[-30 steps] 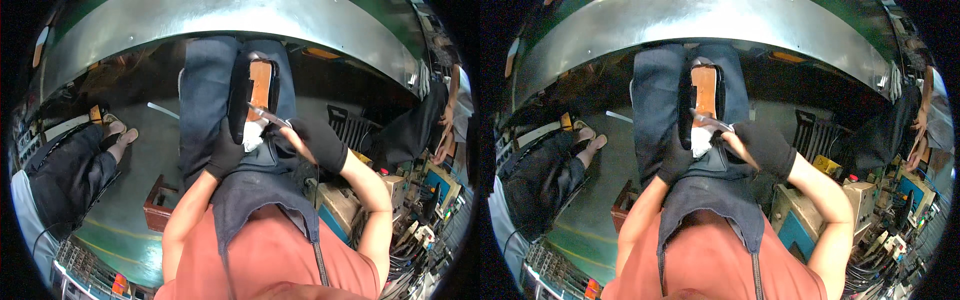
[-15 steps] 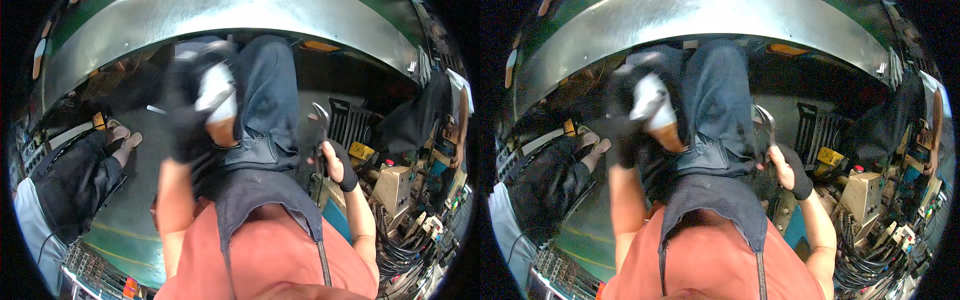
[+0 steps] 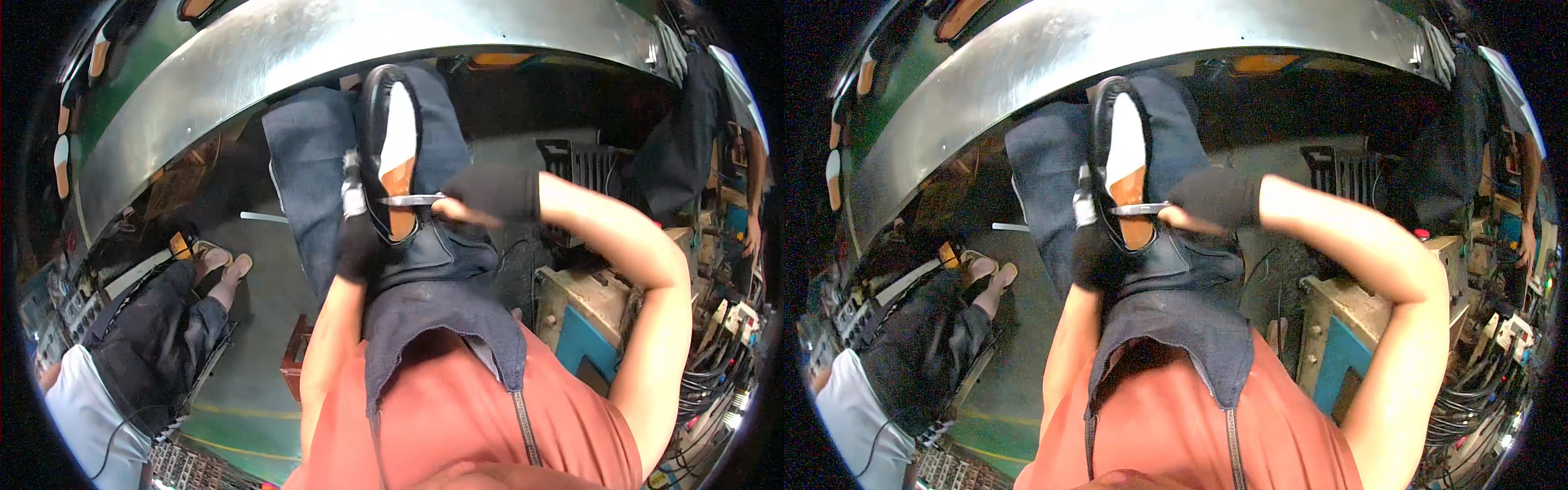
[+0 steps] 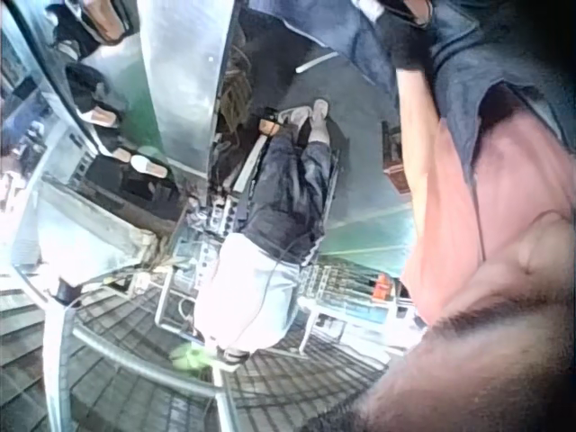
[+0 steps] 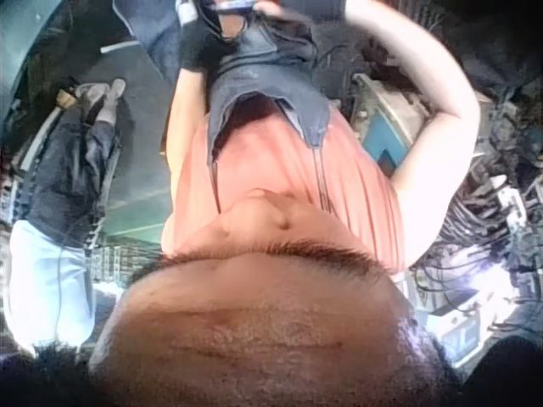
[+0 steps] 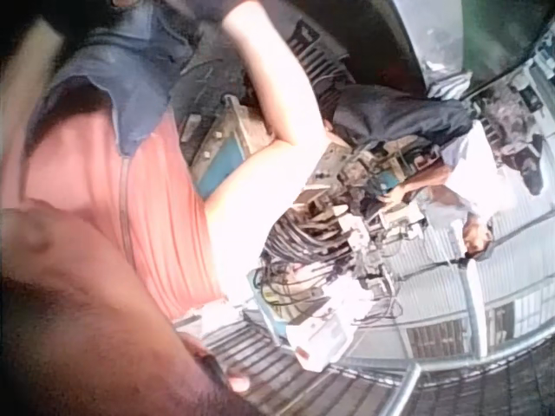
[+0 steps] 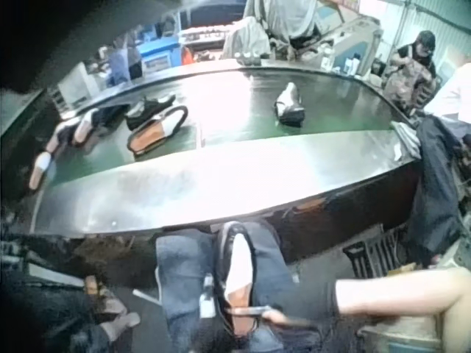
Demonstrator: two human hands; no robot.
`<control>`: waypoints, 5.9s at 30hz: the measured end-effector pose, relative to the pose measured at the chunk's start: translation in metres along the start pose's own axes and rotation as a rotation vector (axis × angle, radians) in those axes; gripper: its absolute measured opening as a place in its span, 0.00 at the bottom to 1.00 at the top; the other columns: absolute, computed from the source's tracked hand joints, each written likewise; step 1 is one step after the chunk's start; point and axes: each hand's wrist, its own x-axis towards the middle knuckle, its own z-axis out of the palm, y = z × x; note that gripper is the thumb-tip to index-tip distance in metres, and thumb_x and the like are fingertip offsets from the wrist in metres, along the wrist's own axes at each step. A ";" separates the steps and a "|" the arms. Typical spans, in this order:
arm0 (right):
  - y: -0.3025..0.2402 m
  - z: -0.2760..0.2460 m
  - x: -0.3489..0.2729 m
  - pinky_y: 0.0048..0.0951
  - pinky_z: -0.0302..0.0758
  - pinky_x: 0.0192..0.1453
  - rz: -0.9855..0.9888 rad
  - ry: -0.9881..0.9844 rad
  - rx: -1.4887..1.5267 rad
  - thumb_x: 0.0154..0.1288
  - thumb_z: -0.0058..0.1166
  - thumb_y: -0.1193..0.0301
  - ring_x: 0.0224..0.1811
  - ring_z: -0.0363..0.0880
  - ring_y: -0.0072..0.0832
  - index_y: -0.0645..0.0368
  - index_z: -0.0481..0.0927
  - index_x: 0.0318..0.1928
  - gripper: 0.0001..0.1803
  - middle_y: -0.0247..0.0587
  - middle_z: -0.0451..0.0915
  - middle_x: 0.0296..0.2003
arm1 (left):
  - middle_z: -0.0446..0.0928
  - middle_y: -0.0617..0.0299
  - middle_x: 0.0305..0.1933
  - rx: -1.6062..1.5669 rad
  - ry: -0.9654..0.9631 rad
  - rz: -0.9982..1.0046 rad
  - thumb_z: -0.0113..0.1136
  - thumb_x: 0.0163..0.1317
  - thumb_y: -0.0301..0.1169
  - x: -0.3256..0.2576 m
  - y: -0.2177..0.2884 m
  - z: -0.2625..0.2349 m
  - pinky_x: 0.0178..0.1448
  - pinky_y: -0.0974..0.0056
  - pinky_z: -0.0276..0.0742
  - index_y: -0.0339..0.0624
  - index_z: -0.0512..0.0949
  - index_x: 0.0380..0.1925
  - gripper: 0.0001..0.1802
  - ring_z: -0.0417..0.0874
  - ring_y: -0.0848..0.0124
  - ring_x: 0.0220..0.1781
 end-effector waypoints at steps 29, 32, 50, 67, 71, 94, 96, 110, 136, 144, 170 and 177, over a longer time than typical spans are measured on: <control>-0.013 0.017 -0.004 0.38 0.75 0.34 -0.130 0.701 -0.240 0.66 0.49 0.57 0.27 0.78 0.38 0.58 0.79 0.32 0.16 0.45 0.77 0.27 | 0.78 0.62 0.26 -0.758 0.271 0.069 0.34 0.73 0.52 0.055 -0.061 0.046 0.35 0.67 0.75 0.37 0.78 0.42 0.31 0.78 0.69 0.27; 0.023 0.001 -0.010 0.44 0.76 0.33 -0.288 0.744 -0.431 0.61 0.55 0.57 0.27 0.78 0.45 0.59 0.77 0.31 0.17 0.47 0.75 0.24 | 0.80 0.49 0.43 -0.890 0.102 -0.121 0.44 0.72 0.39 0.047 -0.078 0.059 0.47 0.63 0.75 0.30 0.70 0.52 0.21 0.81 0.65 0.47; 0.036 0.042 0.015 0.42 0.75 0.34 -0.180 0.598 -0.032 0.67 0.48 0.50 0.29 0.79 0.48 0.59 0.79 0.33 0.22 0.52 0.79 0.29 | 0.63 0.46 0.65 -0.647 -0.130 0.249 0.74 0.45 0.44 0.041 -0.060 0.002 0.71 0.53 0.57 0.34 0.52 0.67 0.55 0.61 0.57 0.70; -0.005 0.004 -0.021 0.38 0.71 0.30 0.037 0.374 0.256 0.72 0.42 0.54 0.25 0.76 0.42 0.63 0.79 0.31 0.25 0.53 0.76 0.23 | 0.74 0.51 0.53 -0.636 -0.018 0.005 0.72 0.49 0.36 0.043 -0.057 0.011 0.58 0.60 0.73 0.38 0.66 0.59 0.38 0.77 0.63 0.55; 0.003 0.119 -0.036 0.23 0.70 0.28 0.319 0.489 1.269 0.75 0.34 0.51 0.22 0.74 0.19 0.57 0.76 0.34 0.25 0.30 0.72 0.21 | 0.77 0.56 0.51 -1.034 -0.107 -0.116 0.73 0.45 0.28 0.039 -0.032 -0.006 0.57 0.62 0.74 0.37 0.66 0.58 0.38 0.79 0.66 0.51; 0.070 0.095 0.086 0.32 0.76 0.31 0.631 0.398 1.586 0.67 0.24 0.34 0.21 0.79 0.32 0.66 0.80 0.28 0.46 0.48 0.79 0.19 | 0.78 0.51 0.47 0.376 0.580 0.377 0.72 0.51 0.40 0.417 -0.130 -0.231 0.54 0.61 0.74 0.36 0.75 0.48 0.28 0.79 0.59 0.48; 0.074 0.103 0.090 0.30 0.75 0.32 0.551 0.374 1.593 0.66 0.25 0.33 0.21 0.78 0.32 0.66 0.80 0.25 0.47 0.48 0.79 0.19 | 0.79 0.53 0.44 -0.019 0.427 0.174 0.72 0.51 0.40 0.419 -0.171 -0.229 0.51 0.61 0.74 0.36 0.75 0.49 0.28 0.80 0.59 0.45; 0.050 0.102 0.078 0.28 0.76 0.31 0.400 0.696 1.535 0.70 0.25 0.38 0.20 0.77 0.29 0.63 0.79 0.28 0.41 0.42 0.77 0.18 | 0.78 0.57 0.42 -1.163 0.360 0.035 0.59 0.55 0.31 0.220 -0.109 -0.203 0.45 0.69 0.77 0.36 0.74 0.48 0.20 0.80 0.72 0.39; -0.037 0.073 0.057 0.25 0.73 0.47 -0.254 0.599 1.300 0.76 0.35 0.52 0.34 0.74 0.22 0.62 0.75 0.43 0.25 0.31 0.75 0.33 | 0.79 0.57 0.41 -1.297 -0.120 0.173 0.26 0.70 0.61 0.123 -0.035 -0.070 0.60 0.61 0.69 0.36 0.78 0.37 0.40 0.77 0.66 0.49; -0.070 0.106 0.088 0.41 0.70 0.34 -0.158 1.030 0.755 0.71 0.38 0.68 0.28 0.74 0.47 0.65 0.75 0.38 0.14 0.53 0.75 0.25 | 0.76 0.55 0.54 -1.291 -0.022 0.237 0.32 0.70 0.59 0.100 -0.041 -0.061 0.65 0.60 0.63 0.36 0.75 0.50 0.37 0.72 0.63 0.59; -0.012 0.121 0.031 0.39 0.77 0.46 -0.724 0.734 0.016 0.56 0.59 0.54 0.43 0.78 0.44 0.60 0.79 0.44 0.23 0.48 0.77 0.44 | 0.71 0.57 0.60 -1.555 -0.122 0.246 0.45 0.71 0.39 0.005 -0.077 0.011 0.66 0.62 0.67 0.37 0.64 0.62 0.24 0.73 0.67 0.60; -0.071 0.038 -0.012 0.34 0.71 0.29 -0.171 0.388 0.711 0.70 0.45 0.52 0.23 0.75 0.31 0.57 0.77 0.36 0.20 0.39 0.74 0.22 | 0.75 0.45 0.53 -1.164 0.166 -0.174 0.47 0.69 0.31 0.011 -0.053 -0.042 0.59 0.59 0.72 0.33 0.67 0.59 0.21 0.77 0.60 0.54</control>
